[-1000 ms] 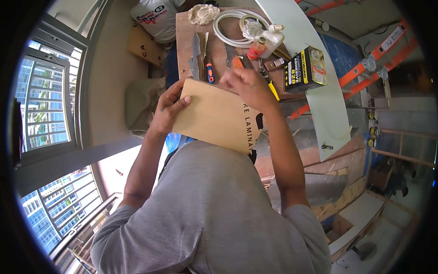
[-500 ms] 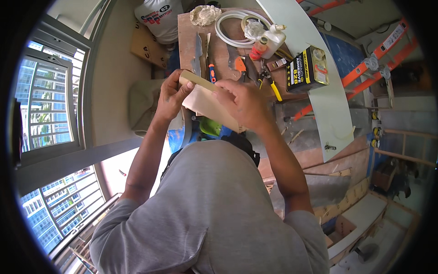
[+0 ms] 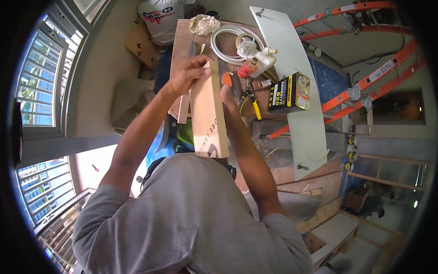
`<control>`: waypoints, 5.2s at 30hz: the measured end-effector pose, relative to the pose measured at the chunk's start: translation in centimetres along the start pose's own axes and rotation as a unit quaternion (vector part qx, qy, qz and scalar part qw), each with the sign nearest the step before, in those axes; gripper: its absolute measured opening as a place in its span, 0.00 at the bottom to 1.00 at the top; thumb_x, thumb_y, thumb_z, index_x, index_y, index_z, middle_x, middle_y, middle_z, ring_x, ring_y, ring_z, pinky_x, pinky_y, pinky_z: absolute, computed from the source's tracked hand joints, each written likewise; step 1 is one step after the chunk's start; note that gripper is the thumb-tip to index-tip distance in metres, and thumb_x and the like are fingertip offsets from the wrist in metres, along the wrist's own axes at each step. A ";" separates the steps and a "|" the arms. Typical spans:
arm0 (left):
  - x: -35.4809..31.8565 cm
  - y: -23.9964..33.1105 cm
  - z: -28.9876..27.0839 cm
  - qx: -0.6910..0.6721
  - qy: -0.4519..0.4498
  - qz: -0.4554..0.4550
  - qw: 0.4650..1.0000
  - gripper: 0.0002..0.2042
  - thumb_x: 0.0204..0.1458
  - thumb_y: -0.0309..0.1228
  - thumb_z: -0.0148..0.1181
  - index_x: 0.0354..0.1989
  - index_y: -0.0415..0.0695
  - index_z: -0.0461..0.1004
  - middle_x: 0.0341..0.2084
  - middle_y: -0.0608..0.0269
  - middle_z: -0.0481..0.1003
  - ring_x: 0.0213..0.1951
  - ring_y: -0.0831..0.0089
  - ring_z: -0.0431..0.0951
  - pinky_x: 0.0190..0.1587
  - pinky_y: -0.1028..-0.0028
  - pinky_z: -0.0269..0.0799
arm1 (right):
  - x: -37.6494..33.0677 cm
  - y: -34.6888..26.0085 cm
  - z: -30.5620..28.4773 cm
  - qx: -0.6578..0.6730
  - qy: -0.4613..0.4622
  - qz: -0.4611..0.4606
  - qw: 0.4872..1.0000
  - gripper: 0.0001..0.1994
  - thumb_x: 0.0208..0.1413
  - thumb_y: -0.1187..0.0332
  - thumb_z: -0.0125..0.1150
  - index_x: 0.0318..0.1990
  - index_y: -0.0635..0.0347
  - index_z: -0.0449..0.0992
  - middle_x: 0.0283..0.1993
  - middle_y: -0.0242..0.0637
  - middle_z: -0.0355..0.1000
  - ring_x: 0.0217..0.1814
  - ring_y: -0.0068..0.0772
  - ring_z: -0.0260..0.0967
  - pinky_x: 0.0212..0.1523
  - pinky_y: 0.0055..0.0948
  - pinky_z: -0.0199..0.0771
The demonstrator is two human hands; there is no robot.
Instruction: The person prepares a small piece of laminate wood by using a file to smooth the edges and applying adhesive from a bottle, while checking the fit against another wooden component.
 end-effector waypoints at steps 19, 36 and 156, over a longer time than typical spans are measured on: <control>-5.3 -7.7 8.9 0.352 0.159 0.065 0.920 0.26 0.70 0.39 0.50 0.73 0.38 0.63 0.74 0.43 0.59 0.73 0.48 0.62 0.72 0.59 0.59 | 1.0 3.5 -2.2 0.127 0.168 0.033 0.977 0.27 0.70 0.41 0.44 0.58 0.54 0.69 0.50 0.33 0.70 0.51 0.26 0.71 0.52 0.29 0.74; -3.7 -17.5 1.1 0.355 0.272 -0.004 0.895 0.19 0.62 0.29 0.63 0.59 0.35 0.75 0.60 0.47 0.73 0.61 0.53 0.75 0.63 0.63 0.72 | 9.9 13.8 -14.4 -0.130 0.137 -0.055 0.981 0.27 0.71 0.59 0.43 0.72 0.65 0.58 0.73 0.46 0.59 0.75 0.39 0.55 0.75 0.36 0.51; 2.4 -10.6 7.4 0.523 0.372 -0.225 0.733 0.24 0.62 0.35 0.54 0.64 0.35 0.74 0.36 0.45 0.77 0.41 0.61 0.81 0.46 0.66 0.73 | 12.2 14.5 -13.7 -0.140 0.173 -0.145 0.964 0.13 0.74 0.63 0.46 0.53 0.67 0.65 0.52 0.48 0.61 0.54 0.42 0.64 0.59 0.41 0.63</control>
Point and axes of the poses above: each hand's wrist, its own x-axis towards the middle knuckle, its own z-axis out of the palm, y = z × x, the point moved 2 cm from there along x, towards the middle knuckle
